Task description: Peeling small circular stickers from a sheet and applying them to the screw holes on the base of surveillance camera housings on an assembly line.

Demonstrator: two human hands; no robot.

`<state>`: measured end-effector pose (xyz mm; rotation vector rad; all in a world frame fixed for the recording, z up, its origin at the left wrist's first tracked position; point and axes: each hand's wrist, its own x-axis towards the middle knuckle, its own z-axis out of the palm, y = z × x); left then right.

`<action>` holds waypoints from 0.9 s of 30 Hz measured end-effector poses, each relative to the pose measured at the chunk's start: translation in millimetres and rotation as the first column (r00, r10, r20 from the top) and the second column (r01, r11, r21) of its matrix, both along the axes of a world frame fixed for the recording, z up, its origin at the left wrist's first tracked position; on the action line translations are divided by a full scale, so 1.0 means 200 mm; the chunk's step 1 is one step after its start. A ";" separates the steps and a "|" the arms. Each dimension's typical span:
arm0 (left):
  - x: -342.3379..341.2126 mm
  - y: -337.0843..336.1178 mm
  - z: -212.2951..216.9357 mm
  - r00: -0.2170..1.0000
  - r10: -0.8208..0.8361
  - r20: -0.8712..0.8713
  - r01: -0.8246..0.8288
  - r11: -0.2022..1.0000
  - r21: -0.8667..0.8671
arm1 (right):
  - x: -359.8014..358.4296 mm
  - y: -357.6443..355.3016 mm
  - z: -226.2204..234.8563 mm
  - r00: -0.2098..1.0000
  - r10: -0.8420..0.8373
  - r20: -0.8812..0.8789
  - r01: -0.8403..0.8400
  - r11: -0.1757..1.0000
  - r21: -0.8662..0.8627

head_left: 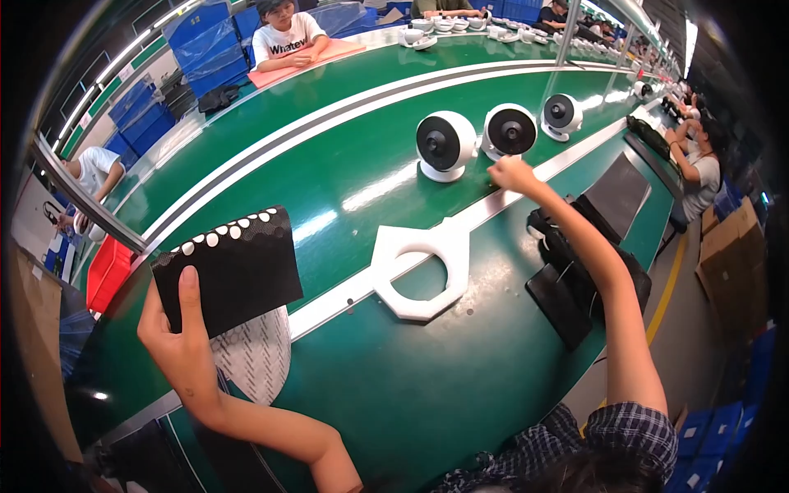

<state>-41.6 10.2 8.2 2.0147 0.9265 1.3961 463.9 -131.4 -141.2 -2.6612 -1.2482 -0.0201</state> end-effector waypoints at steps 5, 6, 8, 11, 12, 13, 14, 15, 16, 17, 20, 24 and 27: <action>0.00 0.00 0.00 0.999 -0.002 -0.036 0.001 1.000 -0.028 | -0.64 0.14 -0.05 0.753 0.654 -0.069 -0.603 0.728 0.325; -0.01 0.00 0.00 0.999 0.002 -0.038 -0.003 1.000 -0.015 | -0.75 0.16 -0.05 0.660 0.742 -0.117 -0.686 0.659 0.310; -0.01 0.00 0.00 0.999 0.007 -0.046 -0.007 1.000 0.000 | -0.95 0.15 -0.04 0.525 0.843 -0.114 -0.816 0.537 0.213; -0.02 0.00 -0.01 1.000 0.019 -0.013 -0.020 0.999 -0.029 | -1.10 0.12 0.01 0.292 0.922 -0.254 -0.911 0.349 0.218; -0.02 0.00 -0.02 1.000 0.023 -0.021 -0.023 1.000 -0.014 | -1.11 0.11 0.04 0.226 0.949 -0.221 -0.937 0.274 0.216; -0.02 0.00 -0.02 1.000 0.022 -0.020 -0.022 1.000 0.009 | -1.09 0.11 0.06 0.283 0.947 -0.150 -0.931 0.309 0.193; -0.02 0.00 -0.02 0.999 0.027 -0.026 -0.027 1.000 -0.007 | -1.06 0.12 0.08 0.321 0.946 -0.038 -0.930 0.323 0.177; -0.02 0.00 -0.03 1.000 0.010 -0.013 -0.010 1.000 -0.016 | -0.99 0.14 0.10 0.428 0.900 0.088 -0.889 0.401 0.221; -0.02 0.00 -0.02 1.000 -0.008 -0.001 0.008 1.000 -0.025 | -0.89 0.17 0.13 0.552 0.809 0.204 -0.828 0.500 0.255; -0.02 0.00 -0.02 1.000 -0.009 0.002 0.009 0.999 -0.031 | -0.78 0.20 0.15 0.630 0.690 0.357 -0.777 0.553 0.301; -0.01 -0.01 -0.02 0.999 -0.035 0.004 0.035 0.998 -0.048 | -0.41 0.26 0.14 0.865 0.307 0.397 -0.496 0.639 0.588; 0.01 -0.02 -0.02 0.999 -0.045 0.013 0.045 0.999 0.010 | -0.08 0.33 -0.05 0.964 -0.040 -0.264 0.241 0.561 0.792; 0.01 -0.02 -0.01 0.998 -0.062 0.026 0.062 0.998 0.003 | 0.01 0.33 -0.19 0.967 -0.067 -0.247 0.240 0.569 0.786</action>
